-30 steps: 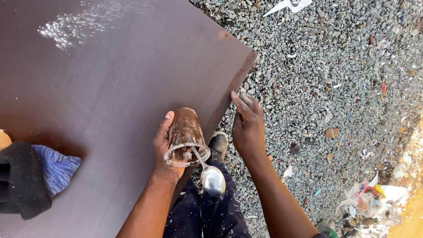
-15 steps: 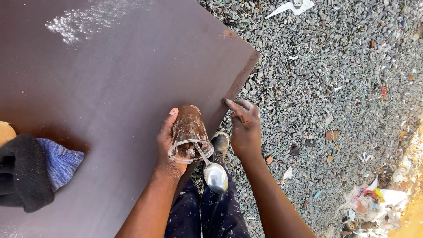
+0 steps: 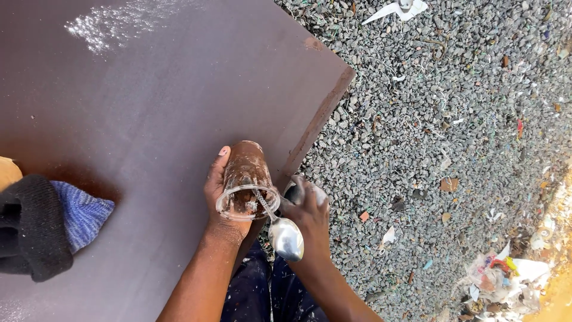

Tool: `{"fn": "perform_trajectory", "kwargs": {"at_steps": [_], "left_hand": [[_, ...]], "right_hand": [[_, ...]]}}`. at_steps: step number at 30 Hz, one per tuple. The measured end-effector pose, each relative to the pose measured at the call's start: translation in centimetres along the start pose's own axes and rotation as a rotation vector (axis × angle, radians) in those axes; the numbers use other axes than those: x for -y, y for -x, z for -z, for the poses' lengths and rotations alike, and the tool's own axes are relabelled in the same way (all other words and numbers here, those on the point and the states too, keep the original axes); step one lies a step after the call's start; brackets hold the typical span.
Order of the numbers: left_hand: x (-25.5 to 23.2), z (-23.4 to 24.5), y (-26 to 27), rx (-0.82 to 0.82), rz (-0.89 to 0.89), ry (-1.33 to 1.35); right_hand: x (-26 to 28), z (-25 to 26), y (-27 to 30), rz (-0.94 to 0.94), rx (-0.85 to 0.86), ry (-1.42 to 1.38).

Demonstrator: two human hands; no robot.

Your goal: The person applies a dark, thick substance from a plastic container onto the edges and interior surfaces of a brown wooden cabinet using a spoon. They work on the top edge and then move to the inside of a drawer or shelf.

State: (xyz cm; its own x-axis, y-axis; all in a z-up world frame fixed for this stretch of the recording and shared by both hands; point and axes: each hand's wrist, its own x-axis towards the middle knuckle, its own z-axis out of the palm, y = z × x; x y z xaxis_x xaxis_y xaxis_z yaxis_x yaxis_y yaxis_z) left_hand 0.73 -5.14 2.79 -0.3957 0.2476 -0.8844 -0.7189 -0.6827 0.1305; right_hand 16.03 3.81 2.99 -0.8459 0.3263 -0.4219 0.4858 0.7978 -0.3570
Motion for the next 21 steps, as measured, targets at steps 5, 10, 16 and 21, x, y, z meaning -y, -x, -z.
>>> {"fn": "perform_trajectory", "kwargs": {"at_steps": [5,10,16,21], "left_hand": [[0.1,1.1,0.1,0.059,-0.047,0.029],[0.2,1.3,-0.1,0.081,-0.054,0.085],[0.4,1.3,-0.1,0.113,-0.041,0.059],[0.0,0.3,0.7,0.03,-0.012,0.05]], "right_hand": [[0.7,5.5,-4.8,-0.105,-0.247,-0.022],[0.9,7.6,-7.1,-0.218,-0.103,0.025],[0.8,5.4,-4.7,-0.168,0.05,0.117],[-0.6,0.4,-1.6,-0.054,0.204,0.401]]}}
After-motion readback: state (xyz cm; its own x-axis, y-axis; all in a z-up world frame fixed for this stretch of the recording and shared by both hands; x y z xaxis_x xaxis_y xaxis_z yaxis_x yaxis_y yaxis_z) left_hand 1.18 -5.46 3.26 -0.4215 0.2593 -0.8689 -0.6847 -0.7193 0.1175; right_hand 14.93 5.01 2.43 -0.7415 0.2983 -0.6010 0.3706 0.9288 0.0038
